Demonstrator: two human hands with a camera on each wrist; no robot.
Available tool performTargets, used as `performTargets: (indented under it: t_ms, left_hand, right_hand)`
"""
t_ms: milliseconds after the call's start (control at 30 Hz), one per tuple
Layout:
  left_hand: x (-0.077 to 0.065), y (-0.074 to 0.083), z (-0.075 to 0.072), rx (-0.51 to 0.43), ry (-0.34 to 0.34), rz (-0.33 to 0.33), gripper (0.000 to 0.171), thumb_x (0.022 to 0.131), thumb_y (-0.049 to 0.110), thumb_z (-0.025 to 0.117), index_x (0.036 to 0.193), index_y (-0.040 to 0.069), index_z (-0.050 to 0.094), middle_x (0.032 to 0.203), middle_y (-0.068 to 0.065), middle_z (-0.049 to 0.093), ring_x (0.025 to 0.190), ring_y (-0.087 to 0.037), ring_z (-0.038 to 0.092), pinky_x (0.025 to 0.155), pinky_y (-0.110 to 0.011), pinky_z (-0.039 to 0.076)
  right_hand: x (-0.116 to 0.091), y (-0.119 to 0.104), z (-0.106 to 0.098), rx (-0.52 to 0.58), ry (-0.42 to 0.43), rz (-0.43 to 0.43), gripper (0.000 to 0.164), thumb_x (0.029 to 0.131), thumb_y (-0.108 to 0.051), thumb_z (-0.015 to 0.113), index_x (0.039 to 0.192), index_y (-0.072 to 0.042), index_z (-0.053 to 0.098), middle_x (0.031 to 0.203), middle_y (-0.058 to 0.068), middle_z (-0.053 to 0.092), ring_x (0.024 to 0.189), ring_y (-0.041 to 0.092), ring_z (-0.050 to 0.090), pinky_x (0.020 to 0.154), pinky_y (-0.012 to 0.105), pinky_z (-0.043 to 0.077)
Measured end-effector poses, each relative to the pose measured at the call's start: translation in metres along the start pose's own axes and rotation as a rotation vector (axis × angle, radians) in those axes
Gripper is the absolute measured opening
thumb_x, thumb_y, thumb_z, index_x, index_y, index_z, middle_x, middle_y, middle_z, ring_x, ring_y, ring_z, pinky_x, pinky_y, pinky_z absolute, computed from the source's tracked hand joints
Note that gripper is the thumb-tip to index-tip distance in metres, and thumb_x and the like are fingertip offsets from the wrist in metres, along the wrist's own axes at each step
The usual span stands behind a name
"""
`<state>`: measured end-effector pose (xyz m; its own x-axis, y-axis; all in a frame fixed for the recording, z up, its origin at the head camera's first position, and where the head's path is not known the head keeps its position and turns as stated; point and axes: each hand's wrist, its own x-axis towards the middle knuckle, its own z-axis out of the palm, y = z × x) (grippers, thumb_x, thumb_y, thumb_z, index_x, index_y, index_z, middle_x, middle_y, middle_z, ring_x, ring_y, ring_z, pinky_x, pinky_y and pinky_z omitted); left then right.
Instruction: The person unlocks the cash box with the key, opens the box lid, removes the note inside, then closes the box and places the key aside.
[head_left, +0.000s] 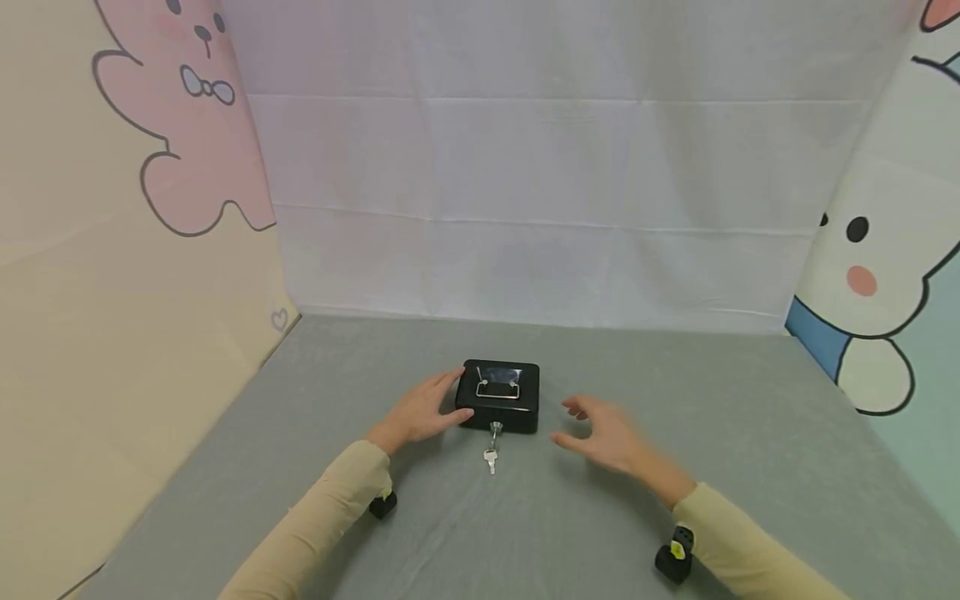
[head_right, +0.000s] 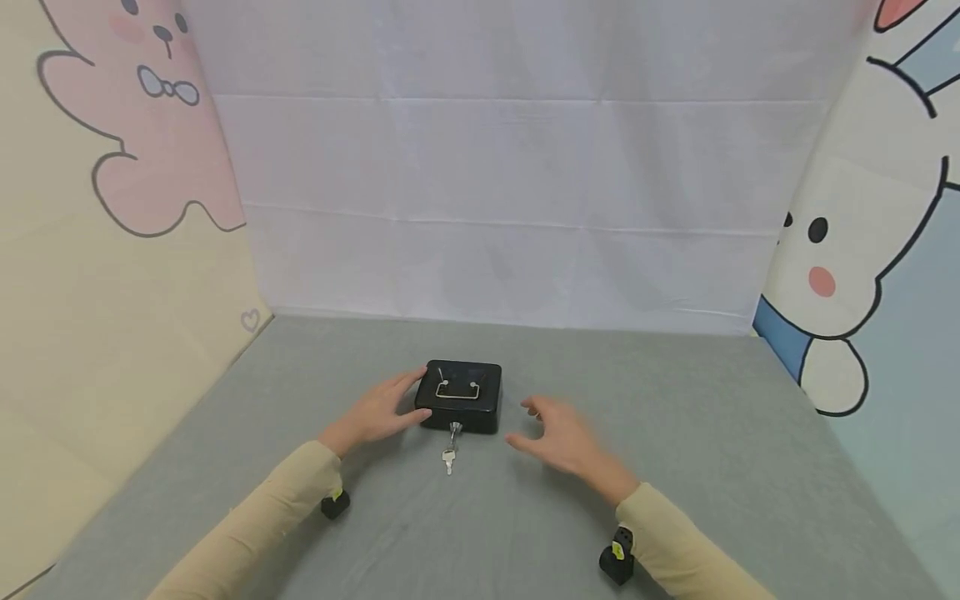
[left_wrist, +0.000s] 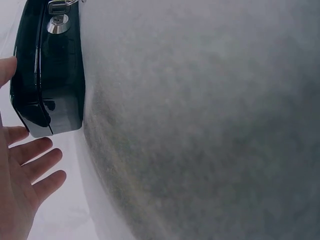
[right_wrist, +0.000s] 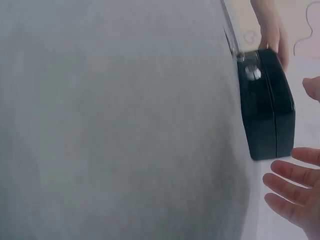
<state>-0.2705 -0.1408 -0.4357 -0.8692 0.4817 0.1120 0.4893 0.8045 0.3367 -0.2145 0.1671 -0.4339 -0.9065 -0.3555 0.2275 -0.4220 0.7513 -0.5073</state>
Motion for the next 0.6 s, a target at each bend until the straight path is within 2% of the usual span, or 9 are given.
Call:
performTargets:
  t_ms: [233,433,600]
  left_hand:
    - [0.002,0.0,0.002,0.004,0.016,0.006,0.07,0.088,0.05,0.049,0.143,0.011,0.029,0.138,-0.014,0.041,0.125,-0.031,0.039,0.102,-0.047,0.034]
    - [0.001,0.0,0.003,-0.003,0.029,0.009,0.07,0.088,0.05,0.049,0.142,0.011,0.03,0.138,-0.013,0.041,0.125,-0.031,0.039,0.102,-0.047,0.034]
    - [0.002,0.0,0.003,-0.013,0.039,-0.001,0.069,0.088,0.049,0.051,0.141,0.01,0.032,0.137,-0.013,0.042,0.125,-0.031,0.04,0.101,-0.047,0.035]
  right_hand:
    - [0.0,-0.023,0.021,0.117,0.034,0.031,0.043,0.077,-0.04,0.069,0.1,-0.004,0.062,0.087,0.002,0.063,0.077,0.013,0.058,0.068,0.029,0.05]
    - [0.001,-0.042,0.036,0.129,0.043,0.03,0.033,0.076,-0.038,0.07,0.088,-0.007,0.063,0.075,-0.003,0.06,0.067,0.006,0.056,0.06,0.022,0.049]
    - [0.007,-0.053,0.047,0.159,0.061,0.009,0.026,0.077,-0.03,0.071,0.083,-0.005,0.064,0.072,-0.002,0.061,0.063,0.006,0.055,0.056,0.02,0.048]
